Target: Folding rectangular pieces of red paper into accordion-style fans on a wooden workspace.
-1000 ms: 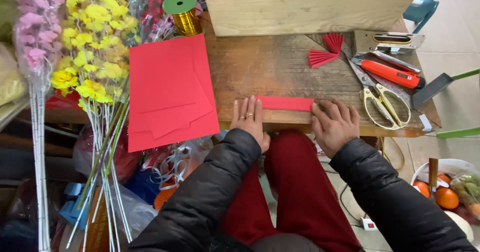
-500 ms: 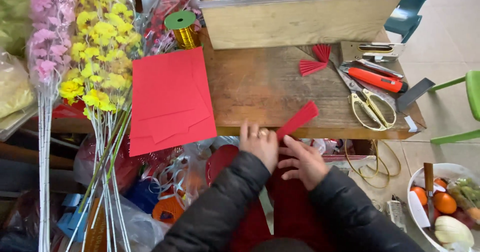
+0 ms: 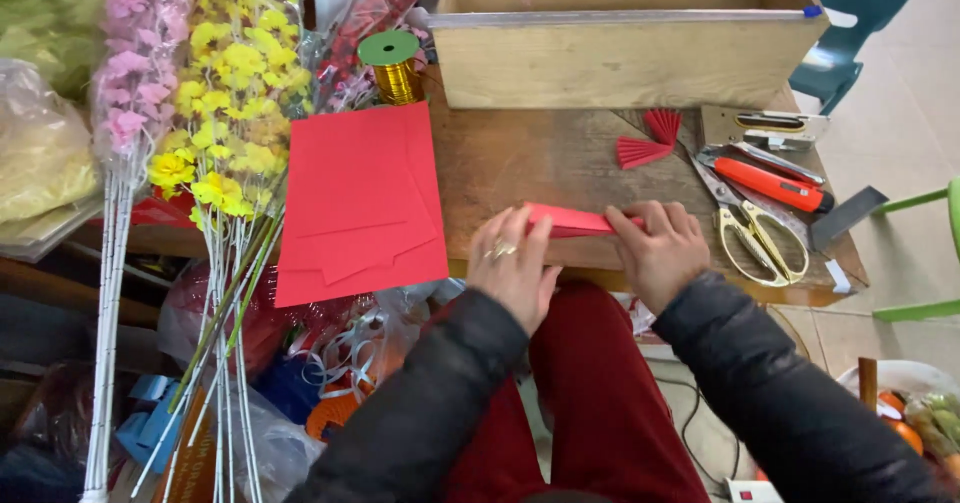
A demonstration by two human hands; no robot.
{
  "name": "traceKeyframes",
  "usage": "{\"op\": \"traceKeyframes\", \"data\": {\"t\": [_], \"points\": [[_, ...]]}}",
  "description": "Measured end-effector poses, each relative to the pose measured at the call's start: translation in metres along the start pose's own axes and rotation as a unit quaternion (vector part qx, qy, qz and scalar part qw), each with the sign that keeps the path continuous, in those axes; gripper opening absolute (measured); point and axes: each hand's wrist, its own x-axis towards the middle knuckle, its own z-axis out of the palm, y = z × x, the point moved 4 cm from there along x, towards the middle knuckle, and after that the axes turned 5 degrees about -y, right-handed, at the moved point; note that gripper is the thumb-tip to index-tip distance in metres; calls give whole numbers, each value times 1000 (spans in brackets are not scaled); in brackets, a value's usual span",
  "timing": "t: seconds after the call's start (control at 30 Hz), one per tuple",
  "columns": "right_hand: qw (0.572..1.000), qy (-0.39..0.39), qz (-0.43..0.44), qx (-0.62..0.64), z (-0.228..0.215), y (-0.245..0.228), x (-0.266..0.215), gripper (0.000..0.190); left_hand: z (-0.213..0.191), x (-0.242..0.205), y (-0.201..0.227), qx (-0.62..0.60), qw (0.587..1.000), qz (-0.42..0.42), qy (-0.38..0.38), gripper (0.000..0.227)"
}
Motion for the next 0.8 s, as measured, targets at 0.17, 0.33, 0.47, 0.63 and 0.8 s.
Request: {"op": "traceKeyframes", "data": {"t": [0.17,0.33,0.47,0.63,0.8], "points": [[994,43,-90,-53,18,-3,23,24,98,0,-31,40,996,75,-27,63],[988,60,-132,-45,48,-1,22,26,127,-6,-43,55,989,129,49,23],[988,59,-142,-25,52,-5,11,30,134,-16,-48,55,991,110,46,16],[989,-36,-109,94,57,0,0,14,138,-21,-53,36,993,116,6,14],[974,-109,-26,197,71,12,5,17,150,-16,-67,-31,994,73,-74,14]]}}
